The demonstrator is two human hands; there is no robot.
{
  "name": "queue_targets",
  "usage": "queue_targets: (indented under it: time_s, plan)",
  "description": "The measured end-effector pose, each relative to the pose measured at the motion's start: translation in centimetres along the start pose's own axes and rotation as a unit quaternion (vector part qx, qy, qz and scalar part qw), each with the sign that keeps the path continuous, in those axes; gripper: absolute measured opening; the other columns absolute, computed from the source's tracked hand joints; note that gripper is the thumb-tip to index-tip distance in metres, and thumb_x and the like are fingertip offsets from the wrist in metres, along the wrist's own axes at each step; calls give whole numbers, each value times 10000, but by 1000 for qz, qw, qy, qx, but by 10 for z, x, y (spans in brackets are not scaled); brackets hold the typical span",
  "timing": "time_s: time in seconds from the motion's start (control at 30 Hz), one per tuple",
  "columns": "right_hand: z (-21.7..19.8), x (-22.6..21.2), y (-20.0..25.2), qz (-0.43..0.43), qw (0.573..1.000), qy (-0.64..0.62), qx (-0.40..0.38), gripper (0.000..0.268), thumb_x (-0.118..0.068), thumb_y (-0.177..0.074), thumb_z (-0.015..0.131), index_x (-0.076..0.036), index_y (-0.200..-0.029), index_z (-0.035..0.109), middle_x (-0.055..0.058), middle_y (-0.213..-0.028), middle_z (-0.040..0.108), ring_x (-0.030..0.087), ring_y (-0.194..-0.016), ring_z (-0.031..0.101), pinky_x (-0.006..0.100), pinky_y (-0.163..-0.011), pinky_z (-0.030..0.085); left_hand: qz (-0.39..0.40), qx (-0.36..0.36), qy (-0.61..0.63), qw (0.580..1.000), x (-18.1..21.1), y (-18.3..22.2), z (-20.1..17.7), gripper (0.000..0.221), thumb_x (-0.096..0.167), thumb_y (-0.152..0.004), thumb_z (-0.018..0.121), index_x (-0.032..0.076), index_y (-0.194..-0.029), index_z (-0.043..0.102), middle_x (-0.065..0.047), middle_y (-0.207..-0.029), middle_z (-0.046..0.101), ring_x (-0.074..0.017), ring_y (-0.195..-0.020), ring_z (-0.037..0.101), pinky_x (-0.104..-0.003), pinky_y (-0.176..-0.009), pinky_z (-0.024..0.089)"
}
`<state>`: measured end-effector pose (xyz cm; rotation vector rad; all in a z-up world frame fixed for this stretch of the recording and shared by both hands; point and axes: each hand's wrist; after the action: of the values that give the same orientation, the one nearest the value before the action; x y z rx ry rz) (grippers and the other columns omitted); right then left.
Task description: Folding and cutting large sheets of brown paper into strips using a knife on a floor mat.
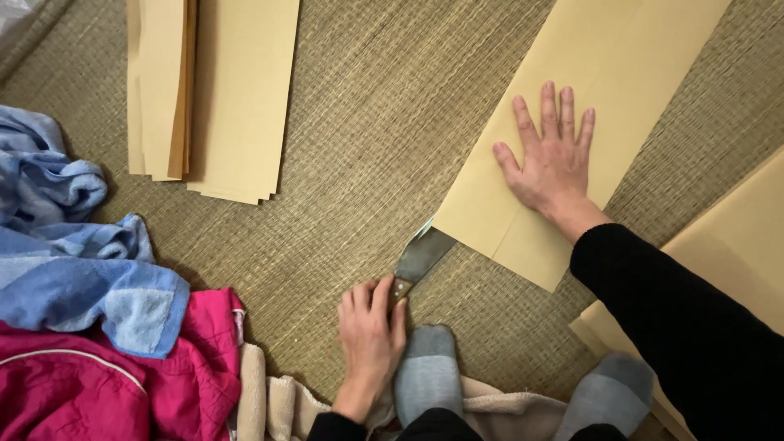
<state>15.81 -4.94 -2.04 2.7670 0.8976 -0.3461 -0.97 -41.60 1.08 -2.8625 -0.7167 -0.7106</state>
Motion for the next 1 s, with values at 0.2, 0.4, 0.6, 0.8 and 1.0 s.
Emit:
queue_targets:
  time_s: [0.2,0.4,0.6,0.8,1.0]
  plan:
    - [1,0,0,7,1000,3,-1,935,-708,-1128,282,-135,-1863,207,205,-1924,-55,339,-1737,-169,694,-1348,-146,-20,-8,-11,1000,-13,18,-6,487,318,-1035,763,109,-1470,697,-121,-1297,656,-260,-1069,602,-395,-859,524]
    - [2,1,0,2,1000,-2,3,930,-690,-1136,289,-114,-1862,210,229,-1920,-42,359,-1738,-160,704,-1340,-143,-8,-2,2,1000,5,-10,-10,467,273,-1029,770,104,-1460,709,-138,-1265,657,-277,-1074,621,-408,-868,543]
    - [-4,-12,12,1,1000,9,-17,912,-670,-1129,300,-117,-1848,204,215,-1916,-66,359,-1741,-156,694,-1350,-131,19,5,-12,1000,-2,2,-7,485,266,-1020,782,87,-1465,705,-122,-1279,682,-256,-1061,630,-387,-855,549]
    - [6,-9,21,-14,1000,4,3,913,-662,-1140,321,-98,-1854,244,227,-1922,-32,363,-1744,-150,712,-1345,-119,6,-10,-16,1000,-14,22,-8,503,299,-1023,782,101,-1479,700,-119,-1292,663,-248,-1065,599,-382,-865,498]
    - [9,-8,23,-27,999,-1,24,905,-640,-1154,349,-62,-1847,284,263,-1916,7,402,-1745,-115,734,-1338,-95,9,-14,-18,1000,-3,0,-8,479,290,-1021,777,85,-1452,725,-116,-1262,691,-247,-1039,612,-395,-865,517]
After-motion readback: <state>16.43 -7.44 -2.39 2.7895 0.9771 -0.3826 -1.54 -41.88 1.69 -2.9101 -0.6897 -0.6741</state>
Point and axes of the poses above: each hand's wrist, its own y-axis away from the middle knuckle, its own z-axis out of the palm, x = y × z
